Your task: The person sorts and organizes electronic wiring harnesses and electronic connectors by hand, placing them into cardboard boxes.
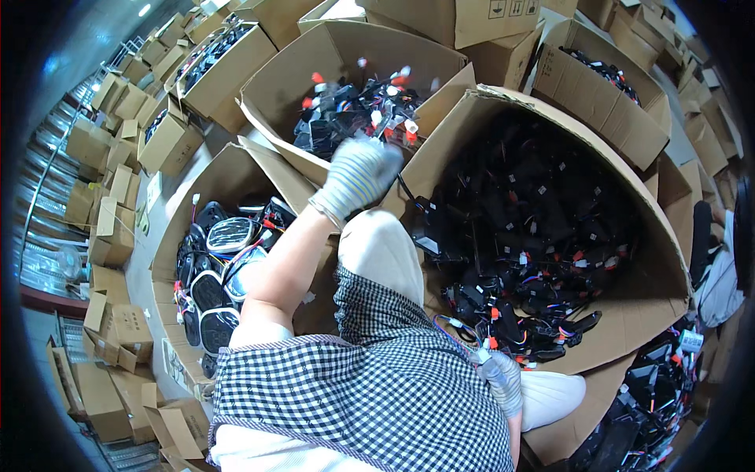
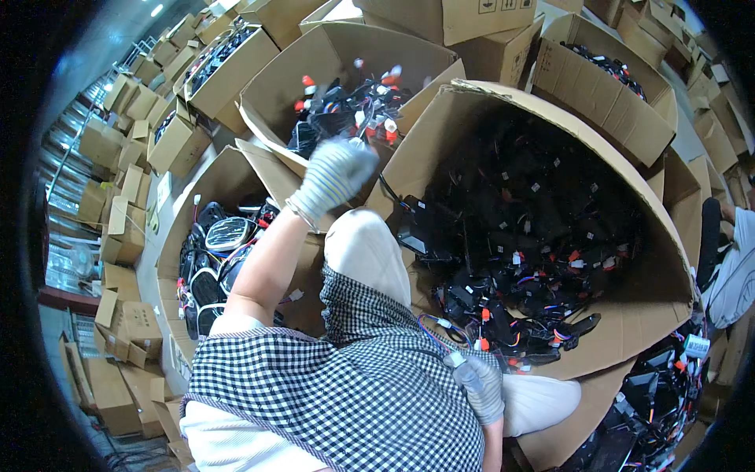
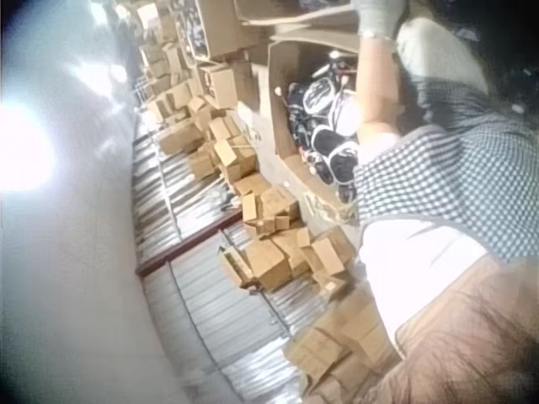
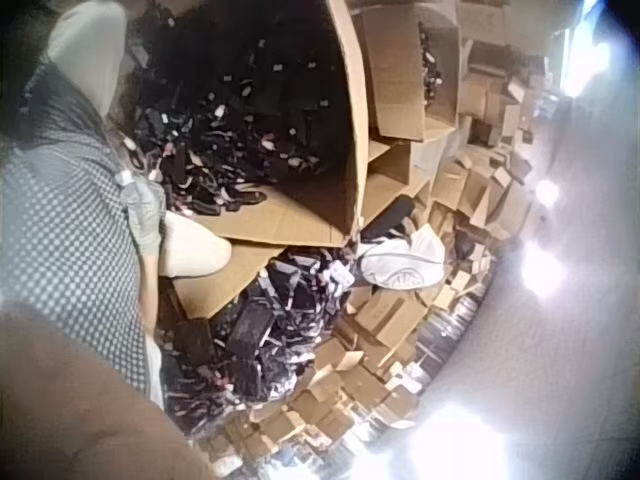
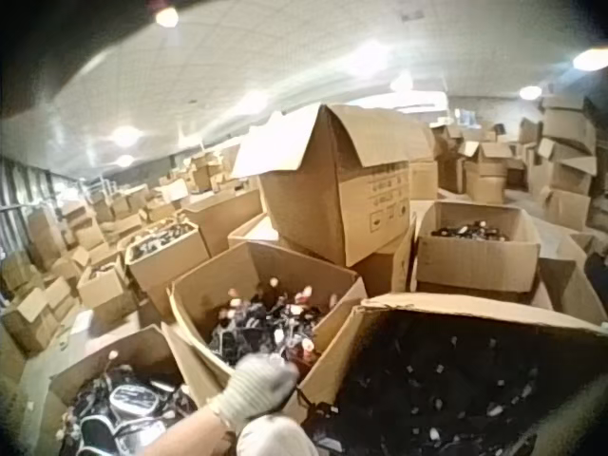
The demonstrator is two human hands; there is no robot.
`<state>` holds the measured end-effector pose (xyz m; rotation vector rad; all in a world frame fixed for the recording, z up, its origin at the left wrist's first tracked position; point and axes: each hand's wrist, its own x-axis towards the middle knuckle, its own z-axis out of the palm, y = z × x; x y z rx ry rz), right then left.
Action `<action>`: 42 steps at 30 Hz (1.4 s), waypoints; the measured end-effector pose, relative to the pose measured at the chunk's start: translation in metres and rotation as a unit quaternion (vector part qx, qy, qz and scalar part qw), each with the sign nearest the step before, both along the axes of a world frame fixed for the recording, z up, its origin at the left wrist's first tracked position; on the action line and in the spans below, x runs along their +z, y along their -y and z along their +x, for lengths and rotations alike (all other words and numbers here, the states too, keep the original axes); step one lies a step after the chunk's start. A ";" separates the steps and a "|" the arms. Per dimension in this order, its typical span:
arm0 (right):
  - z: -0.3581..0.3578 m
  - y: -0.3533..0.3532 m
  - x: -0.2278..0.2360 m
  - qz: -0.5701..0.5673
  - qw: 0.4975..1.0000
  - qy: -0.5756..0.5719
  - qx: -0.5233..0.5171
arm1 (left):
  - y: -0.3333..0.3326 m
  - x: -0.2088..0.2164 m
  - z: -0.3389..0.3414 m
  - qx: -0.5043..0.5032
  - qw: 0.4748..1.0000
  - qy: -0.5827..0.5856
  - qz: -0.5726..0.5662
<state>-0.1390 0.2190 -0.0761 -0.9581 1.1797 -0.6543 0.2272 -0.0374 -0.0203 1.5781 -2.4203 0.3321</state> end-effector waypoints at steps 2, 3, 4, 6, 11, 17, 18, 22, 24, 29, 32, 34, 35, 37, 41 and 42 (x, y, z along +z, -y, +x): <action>0.002 0.000 0.000 -0.040 0.999 -0.005 0.012 | -0.012 -0.019 0.002 0.029 0.995 -0.063 0.068; 0.000 -0.003 -0.003 -0.023 1.000 -0.008 0.014 | -0.001 -0.026 0.004 0.136 0.982 -0.058 0.118; -0.002 -0.007 -0.005 -0.006 1.000 -0.012 0.014 | 0.007 -0.026 0.004 0.218 0.966 -0.080 0.117; 0.001 -0.008 -0.004 -0.004 1.000 0.004 0.010 | 0.011 -0.008 -0.019 0.310 0.938 -0.071 0.137; 0.001 -0.009 -0.008 -0.068 0.997 0.008 0.028 | 0.029 -0.055 -0.035 0.380 0.887 -0.220 0.141; -0.011 -0.018 -0.036 -0.054 0.998 0.025 0.010 | -0.054 -0.049 -0.061 0.014 0.620 -0.765 0.172; -0.013 -0.027 -0.036 -0.044 0.999 0.031 0.006 | -0.075 -0.037 -0.069 -0.030 0.603 -0.766 0.222; -0.003 -0.014 -0.017 -0.115 0.992 -0.016 0.044 | -0.092 -0.033 -0.098 -0.091 0.635 -0.734 0.224; 0.004 -0.007 0.001 -0.079 0.994 0.062 -0.033 | -0.103 -0.020 -0.119 -0.110 0.700 -0.660 0.249; 0.001 0.015 0.047 -0.073 0.973 0.046 -0.216 | -0.132 -0.032 -0.159 -0.208 0.670 -0.639 0.316; -0.011 0.027 0.061 -0.105 0.973 -0.027 -0.204 | -0.150 -0.030 -0.176 -0.131 0.627 -0.618 0.456; -0.018 0.033 0.055 -0.115 0.973 -0.053 -0.190 | -0.155 -0.045 -0.183 -0.123 0.609 -0.590 0.517; -0.019 0.031 0.052 -0.103 0.974 -0.064 -0.192 | -0.158 -0.050 -0.188 -0.119 0.584 -0.601 0.532; -0.020 0.026 0.046 -0.084 0.975 -0.076 -0.193 | -0.164 -0.064 -0.197 -0.135 0.612 -0.589 0.511; -0.017 0.013 0.032 -0.018 0.976 0.019 -0.216 | -0.176 -0.076 -0.208 -0.129 0.679 -0.565 0.451; -0.014 0.010 0.027 0.007 0.974 0.031 -0.224 | -0.178 -0.076 -0.209 -0.125 0.704 -0.555 0.426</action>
